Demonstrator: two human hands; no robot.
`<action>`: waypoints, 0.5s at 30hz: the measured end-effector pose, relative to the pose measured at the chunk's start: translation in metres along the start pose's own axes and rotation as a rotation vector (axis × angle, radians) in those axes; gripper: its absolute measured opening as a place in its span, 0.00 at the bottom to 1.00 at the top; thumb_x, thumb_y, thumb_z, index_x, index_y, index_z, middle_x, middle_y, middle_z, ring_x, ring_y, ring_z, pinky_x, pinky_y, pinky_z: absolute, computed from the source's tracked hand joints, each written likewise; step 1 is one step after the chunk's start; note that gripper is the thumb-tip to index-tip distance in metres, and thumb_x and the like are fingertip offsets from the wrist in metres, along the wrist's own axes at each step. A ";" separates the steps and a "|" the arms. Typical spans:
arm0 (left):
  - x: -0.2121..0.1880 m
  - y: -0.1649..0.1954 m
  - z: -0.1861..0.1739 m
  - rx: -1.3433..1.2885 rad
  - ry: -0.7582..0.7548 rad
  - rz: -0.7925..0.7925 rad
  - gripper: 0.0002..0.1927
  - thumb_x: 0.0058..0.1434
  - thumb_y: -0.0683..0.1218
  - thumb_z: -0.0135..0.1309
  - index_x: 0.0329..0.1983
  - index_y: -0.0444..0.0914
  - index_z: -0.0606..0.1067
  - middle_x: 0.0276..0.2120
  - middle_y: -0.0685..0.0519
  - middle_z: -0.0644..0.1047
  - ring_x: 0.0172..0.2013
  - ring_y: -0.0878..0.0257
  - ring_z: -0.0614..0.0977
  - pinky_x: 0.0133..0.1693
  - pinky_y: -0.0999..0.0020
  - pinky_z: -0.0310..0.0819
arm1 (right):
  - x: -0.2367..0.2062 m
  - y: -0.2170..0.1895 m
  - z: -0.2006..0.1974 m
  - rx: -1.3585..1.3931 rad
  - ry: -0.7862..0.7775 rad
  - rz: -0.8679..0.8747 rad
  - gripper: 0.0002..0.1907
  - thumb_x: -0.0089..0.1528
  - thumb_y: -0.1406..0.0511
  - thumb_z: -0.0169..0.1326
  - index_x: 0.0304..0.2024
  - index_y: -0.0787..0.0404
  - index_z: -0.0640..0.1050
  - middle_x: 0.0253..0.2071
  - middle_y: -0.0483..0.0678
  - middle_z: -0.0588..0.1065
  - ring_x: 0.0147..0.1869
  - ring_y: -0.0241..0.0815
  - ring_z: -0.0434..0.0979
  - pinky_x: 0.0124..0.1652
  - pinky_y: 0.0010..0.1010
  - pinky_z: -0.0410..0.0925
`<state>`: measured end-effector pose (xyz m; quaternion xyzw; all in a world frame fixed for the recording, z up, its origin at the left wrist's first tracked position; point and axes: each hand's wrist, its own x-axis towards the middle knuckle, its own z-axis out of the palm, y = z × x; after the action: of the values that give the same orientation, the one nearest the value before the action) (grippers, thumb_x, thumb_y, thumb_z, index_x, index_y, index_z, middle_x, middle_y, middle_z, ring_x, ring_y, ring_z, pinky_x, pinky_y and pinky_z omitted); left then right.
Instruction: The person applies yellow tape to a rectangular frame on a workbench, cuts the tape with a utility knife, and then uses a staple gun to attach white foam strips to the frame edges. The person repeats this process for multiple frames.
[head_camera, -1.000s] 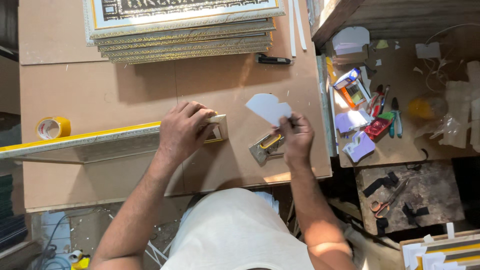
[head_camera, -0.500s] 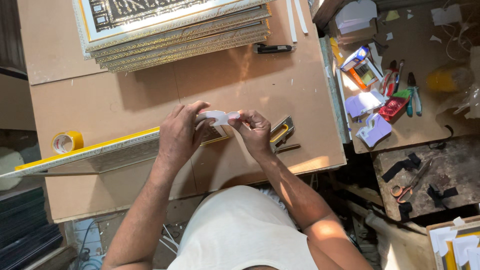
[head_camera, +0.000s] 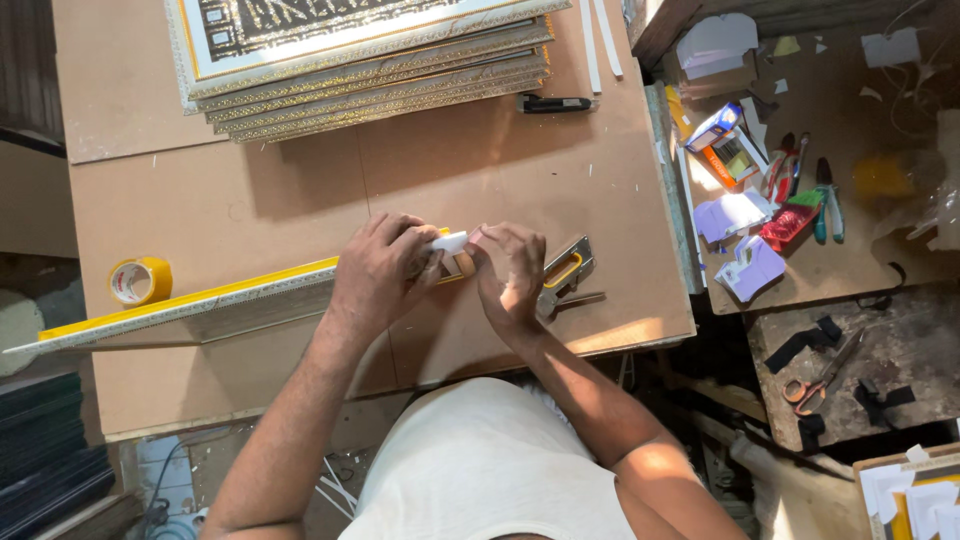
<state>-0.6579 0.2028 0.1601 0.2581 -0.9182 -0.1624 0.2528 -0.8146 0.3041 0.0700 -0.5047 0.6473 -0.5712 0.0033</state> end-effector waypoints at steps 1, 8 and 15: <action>-0.002 0.001 -0.002 -0.006 -0.001 -0.003 0.16 0.55 0.45 0.65 0.45 0.38 0.77 0.43 0.49 0.77 0.45 0.51 0.79 0.46 0.55 0.76 | 0.003 -0.005 -0.001 0.017 -0.021 -0.040 0.14 0.62 0.72 0.65 0.49 0.64 0.78 0.49 0.51 0.77 0.55 0.50 0.76 0.57 0.40 0.70; -0.018 0.013 -0.015 -0.032 -0.030 -0.029 0.19 0.50 0.47 0.67 0.44 0.40 0.76 0.41 0.51 0.78 0.43 0.51 0.78 0.45 0.56 0.75 | 0.040 -0.010 -0.014 0.356 -0.462 -0.065 0.15 0.58 0.65 0.70 0.41 0.61 0.77 0.42 0.48 0.77 0.52 0.49 0.76 0.52 0.38 0.70; -0.081 0.005 -0.063 0.209 0.052 -0.072 0.31 0.48 0.54 0.67 0.55 0.44 0.74 0.47 0.50 0.79 0.46 0.54 0.79 0.46 0.55 0.71 | 0.041 -0.040 -0.017 0.310 -0.590 -0.177 0.16 0.55 0.62 0.71 0.37 0.59 0.76 0.35 0.45 0.76 0.44 0.45 0.74 0.54 0.39 0.68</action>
<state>-0.5655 0.2409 0.1830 0.3199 -0.9134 -0.0679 0.2425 -0.8188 0.2966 0.1288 -0.6958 0.4774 -0.4905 0.2173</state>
